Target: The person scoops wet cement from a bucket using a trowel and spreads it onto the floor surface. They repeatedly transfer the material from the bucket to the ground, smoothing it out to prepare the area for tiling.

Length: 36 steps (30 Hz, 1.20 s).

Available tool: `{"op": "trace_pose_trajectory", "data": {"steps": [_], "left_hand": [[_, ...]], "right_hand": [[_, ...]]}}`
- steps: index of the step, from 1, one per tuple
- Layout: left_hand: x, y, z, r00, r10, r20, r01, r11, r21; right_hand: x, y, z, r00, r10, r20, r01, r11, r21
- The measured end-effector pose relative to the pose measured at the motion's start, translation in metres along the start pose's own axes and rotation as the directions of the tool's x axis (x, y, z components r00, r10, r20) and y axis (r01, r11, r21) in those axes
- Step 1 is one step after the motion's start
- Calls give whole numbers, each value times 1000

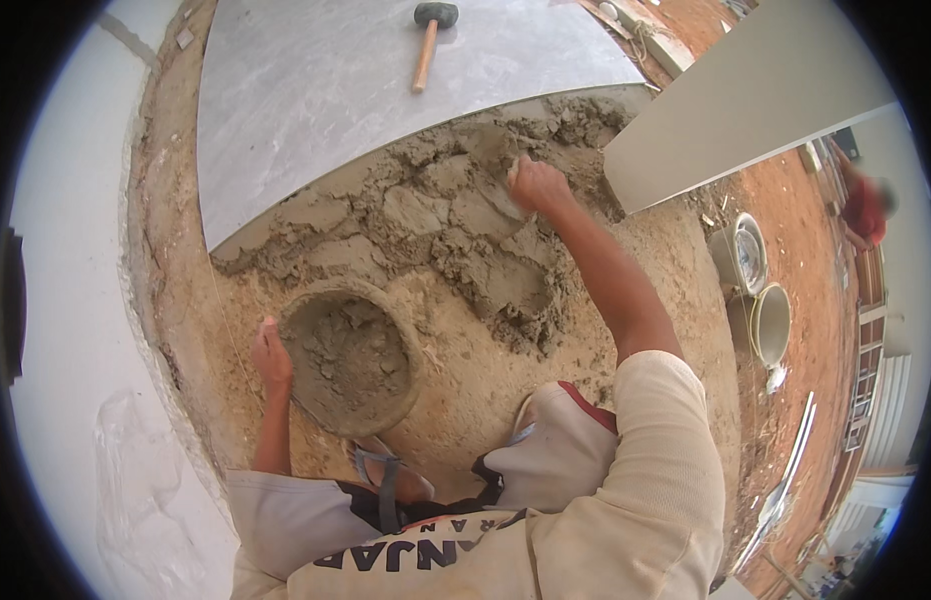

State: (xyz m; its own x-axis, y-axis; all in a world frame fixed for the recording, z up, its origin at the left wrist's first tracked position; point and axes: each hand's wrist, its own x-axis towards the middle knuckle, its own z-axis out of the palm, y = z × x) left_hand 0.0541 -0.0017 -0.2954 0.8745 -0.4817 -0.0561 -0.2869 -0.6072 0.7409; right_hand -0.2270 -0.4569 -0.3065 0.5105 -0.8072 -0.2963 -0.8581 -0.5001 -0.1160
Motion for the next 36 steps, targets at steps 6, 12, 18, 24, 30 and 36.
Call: {"op": "trace_pose_trajectory", "data": {"steps": [6, 12, 18, 24, 30, 36], "left_hand": [[4, -14, -7, 999, 26, -22, -25, 999, 41], [-1, 2, -1, 999, 0, -35, 1, 1000, 31], [1, -4, -6, 997, 54, -47, -52, 997, 61], [1, -6, -5, 999, 19, -34, -17, 998, 64], [2, -6, 0, 996, 66, -59, -62, 995, 72], [0, -6, -3, 997, 57, -48, -55, 997, 53]], "right_hand": [[5, -10, -7, 999, -36, 10, 36, 999, 30], [3, 10, -19, 997, 21, 70, -21, 1000, -2], [-7, -5, -32, 991, -5, 131, -5, 997, 71], [-10, -20, -45, 998, -9, 66, 4, 997, 83], [14, -3, -28, 999, 44, 13, -45, 996, 73], [21, 5, -27, 1000, 30, 8, -31, 998, 49]]}}
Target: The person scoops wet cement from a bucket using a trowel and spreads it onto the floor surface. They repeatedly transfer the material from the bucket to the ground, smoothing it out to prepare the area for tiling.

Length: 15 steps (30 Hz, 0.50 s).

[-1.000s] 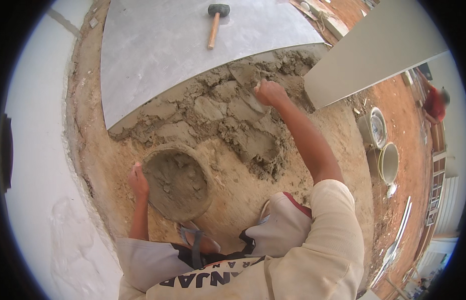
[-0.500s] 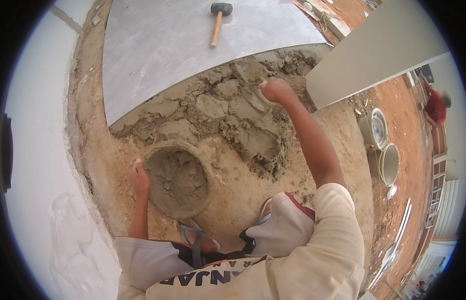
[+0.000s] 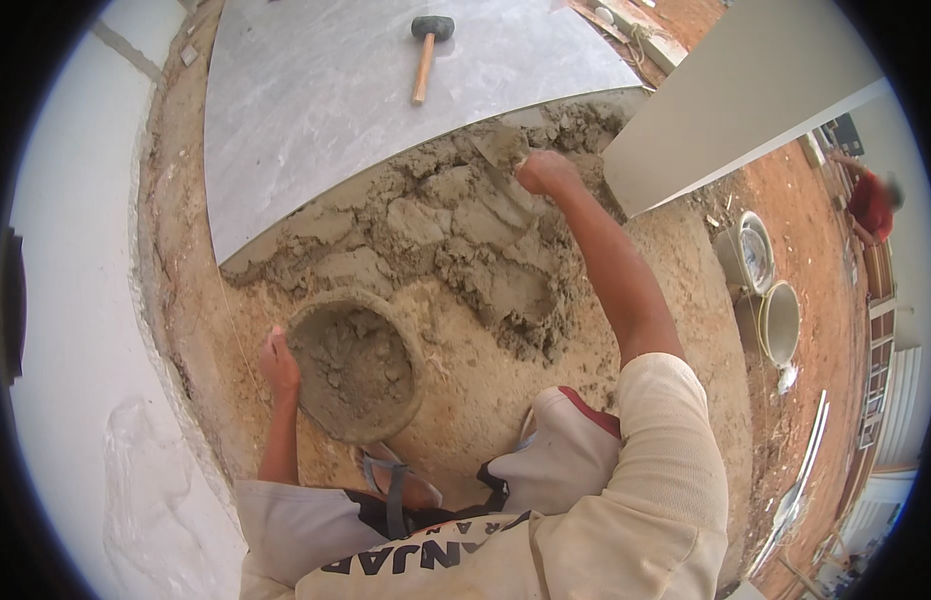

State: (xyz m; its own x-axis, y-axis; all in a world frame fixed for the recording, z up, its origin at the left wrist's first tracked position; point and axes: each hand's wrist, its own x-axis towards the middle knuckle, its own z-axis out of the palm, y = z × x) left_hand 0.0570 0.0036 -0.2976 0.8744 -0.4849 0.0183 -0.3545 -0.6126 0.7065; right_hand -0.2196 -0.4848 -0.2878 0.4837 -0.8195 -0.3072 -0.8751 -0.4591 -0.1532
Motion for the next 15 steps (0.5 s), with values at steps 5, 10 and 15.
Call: {"op": "trace_pose_trajectory", "data": {"steps": [5, 10, 15], "left_hand": [[0, -6, -3, 1000, -3, 5, 2, 999, 33], [0, -4, 3, 1000, 9, 9, -10, 999, 34], [-1, -6, -6, 1000, -9, 15, 9, 1000, 22]], "right_hand": [[1, 4, -17, 986, 97, 136, -106, 993, 56], [7, 33, -15, 992, 126, 33, -126, 992, 5], [10, 22, -25, 924, 276, 266, -304, 950, 71]]}}
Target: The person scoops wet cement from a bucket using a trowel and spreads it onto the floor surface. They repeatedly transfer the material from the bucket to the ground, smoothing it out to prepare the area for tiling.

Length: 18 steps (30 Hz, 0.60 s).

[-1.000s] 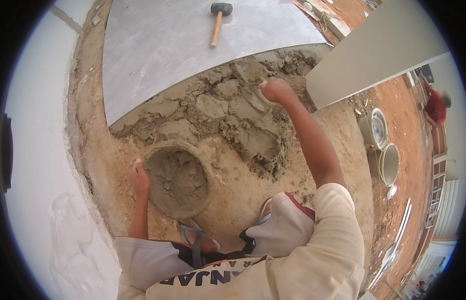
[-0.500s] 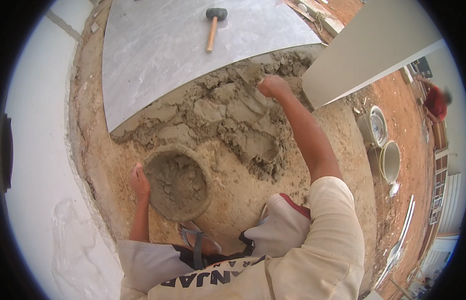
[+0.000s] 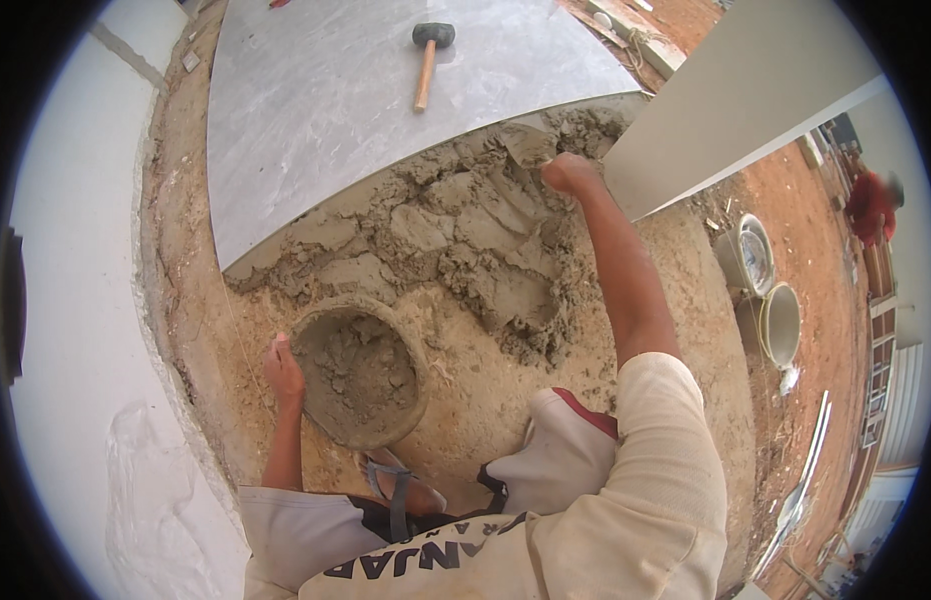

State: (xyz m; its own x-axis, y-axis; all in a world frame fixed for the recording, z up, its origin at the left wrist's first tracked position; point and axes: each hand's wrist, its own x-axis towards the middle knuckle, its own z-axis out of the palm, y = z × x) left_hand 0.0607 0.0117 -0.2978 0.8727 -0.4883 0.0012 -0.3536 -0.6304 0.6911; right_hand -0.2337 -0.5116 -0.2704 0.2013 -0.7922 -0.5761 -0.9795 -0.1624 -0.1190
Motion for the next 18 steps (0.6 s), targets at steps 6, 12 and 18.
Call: {"op": "trace_pose_trajectory", "data": {"steps": [6, 12, 18], "left_hand": [[0, 6, 8, 1000, 0, 2, 0, 999, -51], [2, 0, 3, 999, -50, 2, 50, 999, 1], [-2, 11, 6, 998, -35, -44, 33, 998, -53]], "right_hand": [[21, 39, 8, 971, -57, -230, 56, 998, -12], [-34, 40, 24, 964, -152, -219, 228, 897, 379], [-97, 52, 47, 763, 10, -646, 225, 933, 281]]}}
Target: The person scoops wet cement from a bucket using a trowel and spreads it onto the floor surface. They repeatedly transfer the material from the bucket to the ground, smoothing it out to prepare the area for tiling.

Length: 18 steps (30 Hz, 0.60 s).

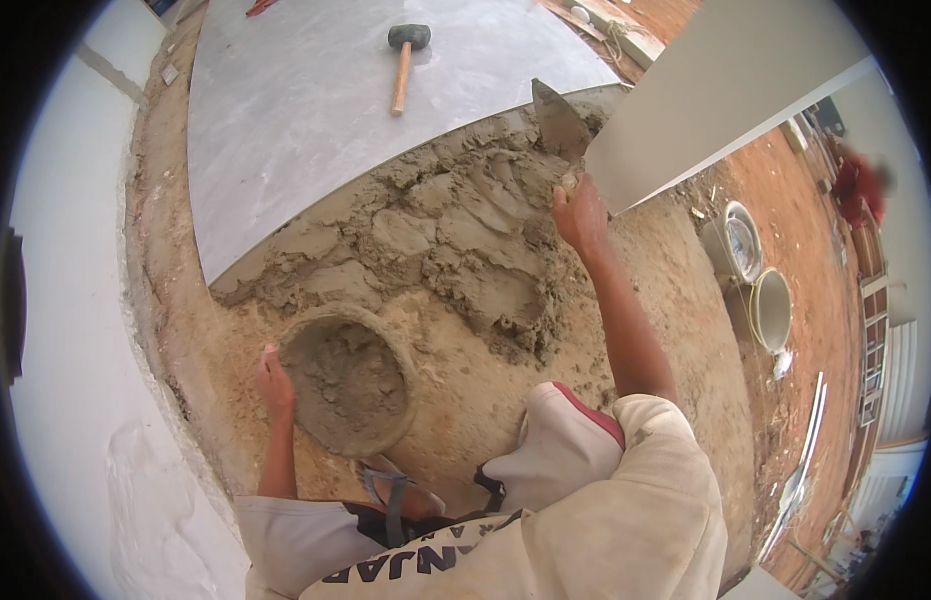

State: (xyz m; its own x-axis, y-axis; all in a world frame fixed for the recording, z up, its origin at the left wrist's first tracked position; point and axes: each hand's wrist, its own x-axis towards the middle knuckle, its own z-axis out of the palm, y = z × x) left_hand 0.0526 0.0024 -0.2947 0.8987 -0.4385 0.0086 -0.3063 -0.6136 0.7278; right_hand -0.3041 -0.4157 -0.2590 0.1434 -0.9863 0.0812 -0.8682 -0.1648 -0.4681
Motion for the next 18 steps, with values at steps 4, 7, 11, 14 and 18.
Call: {"op": "trace_pose_trajectory", "data": {"steps": [4, 7, 11, 14, 18], "left_hand": [[4, -7, 3, 999, -11, 34, 11, 1000, 5], [2, -1, 4, 997, -41, 73, 39, 999, 26], [4, -6, 2, 999, 18, 36, -19, 999, 37], [1, 2, 4, 999, 30, 25, -31, 999, 38], [6, -7, 6, 997, 28, 75, -33, 997, 64]], "right_hand": [[-31, 30, 3, 997, 70, 40, -61, 982, -180], [-32, 62, 4, 910, 276, 309, -148, 913, -380], [-37, 77, 17, 927, 265, 264, -184, 937, -297], [-27, 77, 15, 978, 130, 161, -109, 985, -134], [18, 70, 17, 840, 137, 525, -464, 683, 564]]}}
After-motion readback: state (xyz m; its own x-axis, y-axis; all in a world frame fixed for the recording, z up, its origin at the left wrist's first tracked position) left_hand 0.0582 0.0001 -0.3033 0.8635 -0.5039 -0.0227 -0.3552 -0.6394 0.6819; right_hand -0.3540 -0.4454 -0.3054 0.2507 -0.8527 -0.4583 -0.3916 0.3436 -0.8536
